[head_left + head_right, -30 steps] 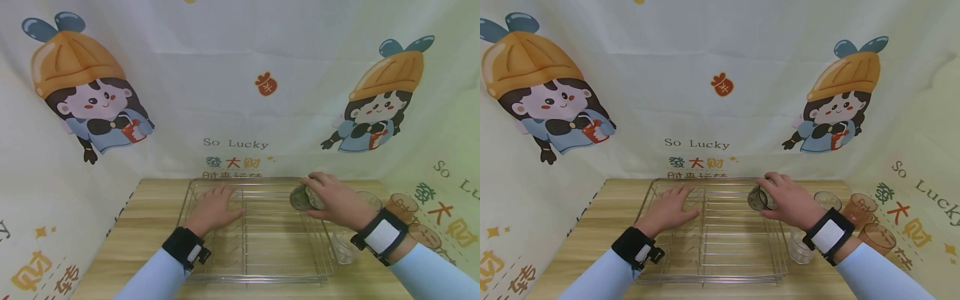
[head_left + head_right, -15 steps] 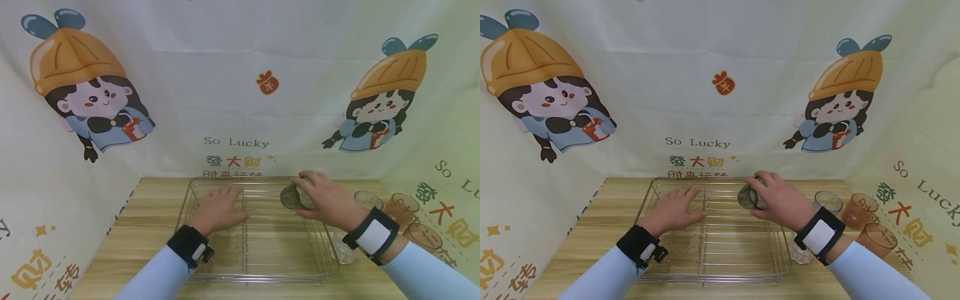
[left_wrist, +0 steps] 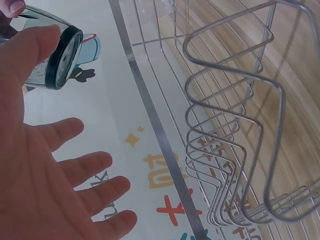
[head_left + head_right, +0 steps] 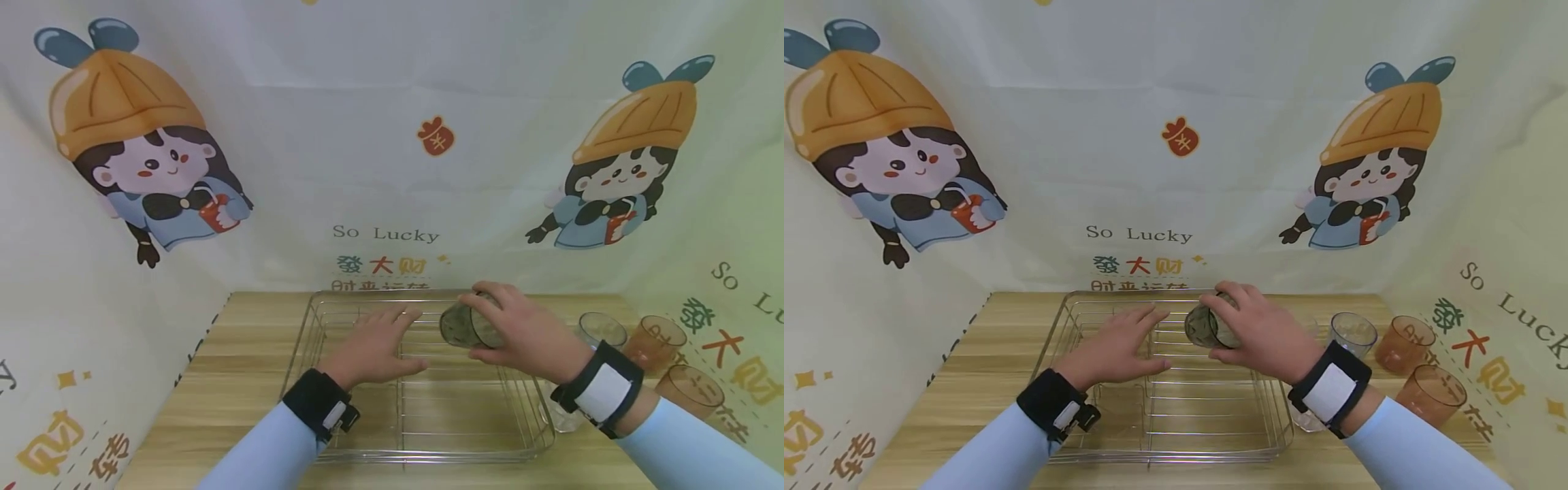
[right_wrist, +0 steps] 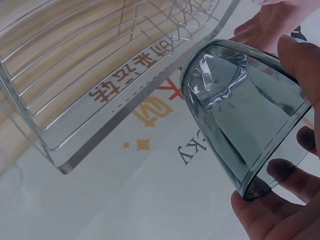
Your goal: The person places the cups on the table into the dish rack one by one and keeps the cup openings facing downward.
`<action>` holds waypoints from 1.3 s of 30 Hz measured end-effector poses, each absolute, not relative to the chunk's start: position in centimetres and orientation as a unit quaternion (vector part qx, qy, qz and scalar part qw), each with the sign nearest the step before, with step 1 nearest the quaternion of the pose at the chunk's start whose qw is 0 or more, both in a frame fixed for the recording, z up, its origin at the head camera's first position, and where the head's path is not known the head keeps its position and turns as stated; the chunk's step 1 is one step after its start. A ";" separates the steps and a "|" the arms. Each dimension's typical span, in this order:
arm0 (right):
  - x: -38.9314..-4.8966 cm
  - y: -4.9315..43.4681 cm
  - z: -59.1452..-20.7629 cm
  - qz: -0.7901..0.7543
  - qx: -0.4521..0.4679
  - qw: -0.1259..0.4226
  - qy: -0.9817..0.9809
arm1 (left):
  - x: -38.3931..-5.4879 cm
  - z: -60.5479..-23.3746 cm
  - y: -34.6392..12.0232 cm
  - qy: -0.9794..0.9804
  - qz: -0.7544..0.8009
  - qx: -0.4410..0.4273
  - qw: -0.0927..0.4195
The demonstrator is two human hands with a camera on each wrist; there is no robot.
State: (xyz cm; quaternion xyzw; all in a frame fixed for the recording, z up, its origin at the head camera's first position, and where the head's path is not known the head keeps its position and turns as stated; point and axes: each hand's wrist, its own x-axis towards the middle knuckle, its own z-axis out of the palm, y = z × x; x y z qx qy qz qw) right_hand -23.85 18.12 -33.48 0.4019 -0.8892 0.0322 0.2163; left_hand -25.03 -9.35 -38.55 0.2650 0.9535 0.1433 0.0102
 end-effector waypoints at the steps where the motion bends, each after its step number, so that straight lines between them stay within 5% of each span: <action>1: -23.8 18.1 -33.4 0.032 0.403 0.217 -0.888 | -25.0 -38.4 -9.2 0.953 0.144 0.265 0.012; 19: -22.6 17.0 -34.0 0.085 0.458 0.218 -0.858 | -24.5 -37.8 -7.6 0.921 0.214 0.325 0.008; 26: -22.7 17.1 -34.4 0.100 0.476 0.233 -0.842 | -24.3 -37.9 -7.8 0.885 0.297 0.355 0.052; 39: -22.0 17.6 -34.8 0.145 0.433 0.190 -0.869 | -23.9 -37.3 -8.2 0.839 0.397 0.365 0.067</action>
